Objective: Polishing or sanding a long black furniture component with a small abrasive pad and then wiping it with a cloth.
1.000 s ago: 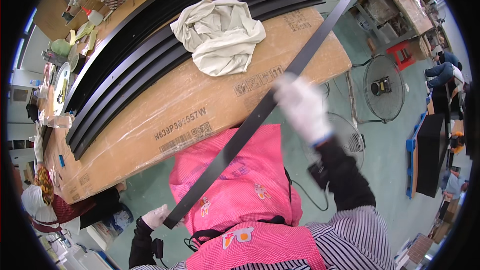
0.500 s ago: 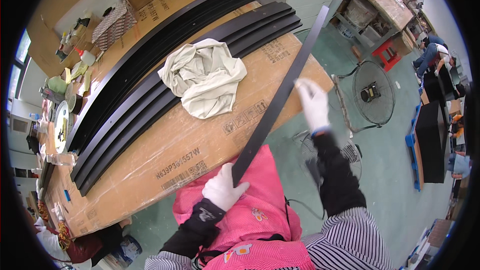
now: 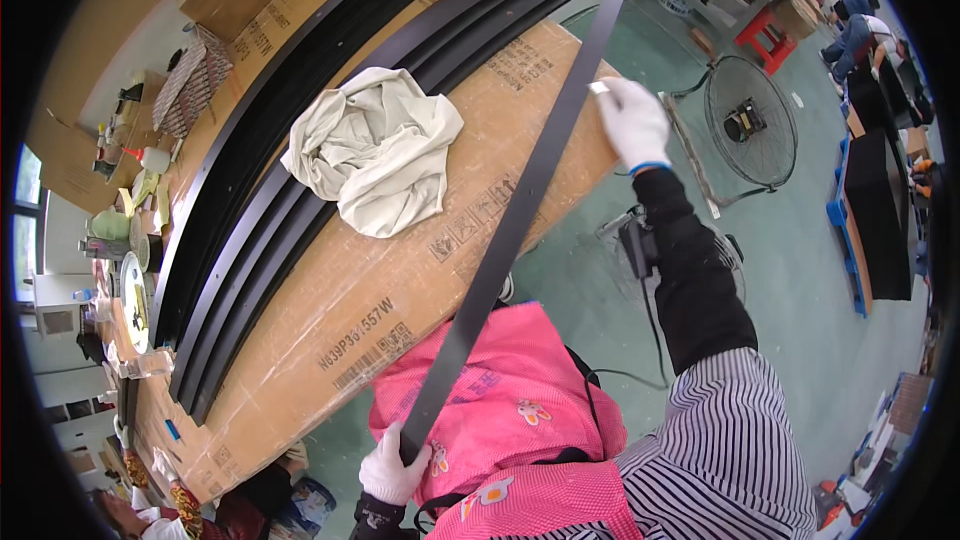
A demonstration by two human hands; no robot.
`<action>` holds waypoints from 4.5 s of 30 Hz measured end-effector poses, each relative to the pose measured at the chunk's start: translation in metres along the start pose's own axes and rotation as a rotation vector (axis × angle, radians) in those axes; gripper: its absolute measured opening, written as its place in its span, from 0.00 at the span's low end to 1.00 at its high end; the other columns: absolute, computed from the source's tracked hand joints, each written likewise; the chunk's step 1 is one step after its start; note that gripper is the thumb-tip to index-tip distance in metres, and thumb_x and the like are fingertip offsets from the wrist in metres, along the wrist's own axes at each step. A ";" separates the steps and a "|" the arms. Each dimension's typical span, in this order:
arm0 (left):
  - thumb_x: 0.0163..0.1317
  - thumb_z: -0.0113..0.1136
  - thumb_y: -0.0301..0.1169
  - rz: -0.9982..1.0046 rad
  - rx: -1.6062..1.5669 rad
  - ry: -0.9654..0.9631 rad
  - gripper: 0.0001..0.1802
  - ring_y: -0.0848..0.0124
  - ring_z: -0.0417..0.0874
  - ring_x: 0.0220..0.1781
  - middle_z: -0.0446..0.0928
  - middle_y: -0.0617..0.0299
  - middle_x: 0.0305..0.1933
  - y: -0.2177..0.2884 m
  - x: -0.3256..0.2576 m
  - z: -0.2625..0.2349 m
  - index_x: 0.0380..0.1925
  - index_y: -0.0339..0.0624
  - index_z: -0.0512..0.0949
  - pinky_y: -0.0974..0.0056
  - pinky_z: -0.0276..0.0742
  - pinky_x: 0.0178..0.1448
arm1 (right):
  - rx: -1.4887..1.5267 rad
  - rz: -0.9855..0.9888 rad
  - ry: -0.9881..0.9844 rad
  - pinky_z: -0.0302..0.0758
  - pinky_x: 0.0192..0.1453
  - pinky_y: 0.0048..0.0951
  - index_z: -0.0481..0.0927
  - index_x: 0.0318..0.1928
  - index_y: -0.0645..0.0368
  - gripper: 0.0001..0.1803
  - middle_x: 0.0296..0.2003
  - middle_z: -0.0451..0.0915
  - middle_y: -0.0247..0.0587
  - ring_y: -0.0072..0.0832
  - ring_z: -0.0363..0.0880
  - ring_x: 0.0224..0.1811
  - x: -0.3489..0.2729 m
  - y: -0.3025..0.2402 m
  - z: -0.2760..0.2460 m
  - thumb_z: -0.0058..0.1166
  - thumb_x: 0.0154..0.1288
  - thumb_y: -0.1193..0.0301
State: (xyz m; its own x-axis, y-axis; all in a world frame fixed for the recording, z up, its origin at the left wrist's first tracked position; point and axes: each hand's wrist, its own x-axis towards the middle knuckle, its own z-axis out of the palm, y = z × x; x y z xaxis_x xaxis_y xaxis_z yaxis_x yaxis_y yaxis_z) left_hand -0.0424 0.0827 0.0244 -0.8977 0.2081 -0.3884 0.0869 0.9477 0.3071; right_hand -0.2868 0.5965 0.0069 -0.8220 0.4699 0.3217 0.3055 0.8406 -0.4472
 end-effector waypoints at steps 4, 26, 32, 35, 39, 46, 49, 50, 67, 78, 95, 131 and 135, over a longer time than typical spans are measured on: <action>0.53 0.79 0.47 0.000 -0.070 0.027 0.37 0.48 0.91 0.41 0.88 0.48 0.42 -0.020 -0.017 0.013 0.63 0.48 0.78 0.48 0.87 0.44 | 0.233 -0.297 -0.104 0.84 0.49 0.43 0.86 0.51 0.51 0.12 0.43 0.85 0.46 0.43 0.86 0.45 -0.061 -0.043 -0.008 0.58 0.72 0.66; 0.63 0.72 0.51 0.210 0.001 0.101 0.46 0.49 0.88 0.33 0.83 0.50 0.39 0.089 0.106 0.010 0.79 0.57 0.66 0.48 0.84 0.35 | 0.166 0.042 0.009 0.77 0.68 0.41 0.88 0.58 0.53 0.20 0.57 0.87 0.48 0.47 0.84 0.62 0.029 0.033 0.034 0.57 0.75 0.56; 0.59 0.75 0.48 0.178 -0.035 0.064 0.47 0.49 0.89 0.34 0.85 0.49 0.39 0.037 0.051 0.006 0.78 0.52 0.68 0.49 0.85 0.37 | 0.386 -0.366 -0.364 0.82 0.52 0.42 0.86 0.51 0.51 0.10 0.40 0.83 0.45 0.45 0.85 0.46 -0.129 -0.079 -0.010 0.61 0.71 0.67; 0.56 0.78 0.50 0.162 0.019 0.112 0.45 0.50 0.89 0.31 0.85 0.50 0.37 0.001 0.010 0.010 0.73 0.51 0.73 0.51 0.85 0.33 | 0.516 -0.635 -0.558 0.78 0.36 0.42 0.81 0.41 0.48 0.04 0.29 0.72 0.40 0.38 0.80 0.34 -0.219 -0.107 -0.011 0.60 0.67 0.68; 0.50 0.80 0.43 0.140 0.041 0.115 0.45 0.49 0.88 0.31 0.84 0.49 0.34 -0.041 -0.041 0.012 0.69 0.42 0.76 0.50 0.84 0.34 | 0.180 -0.581 -0.256 0.79 0.38 0.41 0.81 0.40 0.47 0.03 0.31 0.74 0.39 0.37 0.80 0.35 -0.161 -0.056 0.013 0.57 0.68 0.69; 0.48 0.81 0.43 0.158 0.009 0.179 0.45 0.48 0.88 0.32 0.85 0.48 0.35 -0.069 -0.048 0.032 0.68 0.42 0.76 0.50 0.84 0.34 | 0.183 -0.056 0.191 0.81 0.54 0.44 0.88 0.49 0.52 0.10 0.44 0.85 0.46 0.46 0.85 0.49 -0.025 -0.014 0.004 0.57 0.74 0.66; 0.47 0.81 0.43 0.101 0.012 0.118 0.46 0.48 0.88 0.32 0.85 0.47 0.36 -0.076 -0.048 0.036 0.68 0.42 0.76 0.50 0.84 0.35 | 0.257 -0.600 -0.139 0.79 0.41 0.45 0.84 0.43 0.51 0.06 0.35 0.79 0.43 0.41 0.81 0.37 -0.124 -0.070 -0.010 0.60 0.70 0.65; 0.47 0.81 0.43 0.121 0.020 0.122 0.46 0.47 0.88 0.32 0.85 0.47 0.36 -0.079 -0.049 0.036 0.68 0.41 0.76 0.49 0.84 0.35 | 0.259 -0.733 -0.381 0.79 0.35 0.42 0.82 0.39 0.48 0.04 0.31 0.77 0.39 0.37 0.80 0.32 -0.157 -0.085 -0.012 0.62 0.67 0.66; 0.48 0.80 0.41 0.125 0.080 0.084 0.45 0.46 0.87 0.32 0.82 0.47 0.34 -0.097 -0.047 0.026 0.67 0.40 0.74 0.48 0.83 0.35 | 0.272 -0.838 -0.738 0.81 0.37 0.36 0.81 0.42 0.50 0.05 0.30 0.78 0.37 0.33 0.84 0.37 -0.169 -0.095 -0.022 0.58 0.69 0.66; 0.49 0.82 0.42 0.230 0.021 0.236 0.44 0.49 0.87 0.29 0.83 0.50 0.33 -0.073 -0.035 0.009 0.67 0.46 0.77 0.50 0.83 0.32 | 0.322 0.050 0.082 0.81 0.54 0.34 0.89 0.55 0.55 0.17 0.49 0.91 0.44 0.36 0.89 0.50 0.034 0.086 0.026 0.57 0.77 0.60; 0.83 0.50 0.50 -0.069 -1.359 -1.025 0.28 0.61 0.90 0.45 0.85 0.49 0.52 0.007 0.067 -0.026 0.62 0.33 0.74 0.60 0.88 0.49 | 1.638 0.295 -1.270 0.74 0.67 0.26 0.88 0.51 0.66 0.11 0.68 0.79 0.48 0.23 0.81 0.63 -0.246 -0.103 -0.020 0.62 0.77 0.71; 0.62 0.72 0.41 0.302 0.031 0.569 0.33 0.50 0.85 0.61 0.84 0.47 0.59 0.001 0.392 -0.271 0.66 0.40 0.79 0.53 0.80 0.66 | 0.487 0.008 0.237 0.83 0.48 0.36 0.86 0.38 0.58 0.06 0.40 0.87 0.42 0.39 0.88 0.42 -0.096 -0.077 0.054 0.70 0.62 0.78; 0.62 0.71 0.42 0.365 0.056 0.528 0.34 0.51 0.85 0.62 0.84 0.49 0.60 0.003 0.410 -0.248 0.66 0.41 0.78 0.53 0.80 0.66 | 0.467 -0.006 0.218 0.83 0.48 0.35 0.86 0.38 0.57 0.07 0.41 0.88 0.42 0.39 0.88 0.42 -0.098 -0.076 0.052 0.71 0.61 0.78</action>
State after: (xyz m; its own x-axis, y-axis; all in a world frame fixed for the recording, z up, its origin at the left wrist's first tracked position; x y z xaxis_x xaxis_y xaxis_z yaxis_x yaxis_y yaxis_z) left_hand -0.5178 0.1111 0.0819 -0.8965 0.3862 0.2171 0.4368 0.8526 0.2869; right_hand -0.2549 0.4727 -0.0343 -0.6889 0.5525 0.4693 0.0130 0.6567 -0.7540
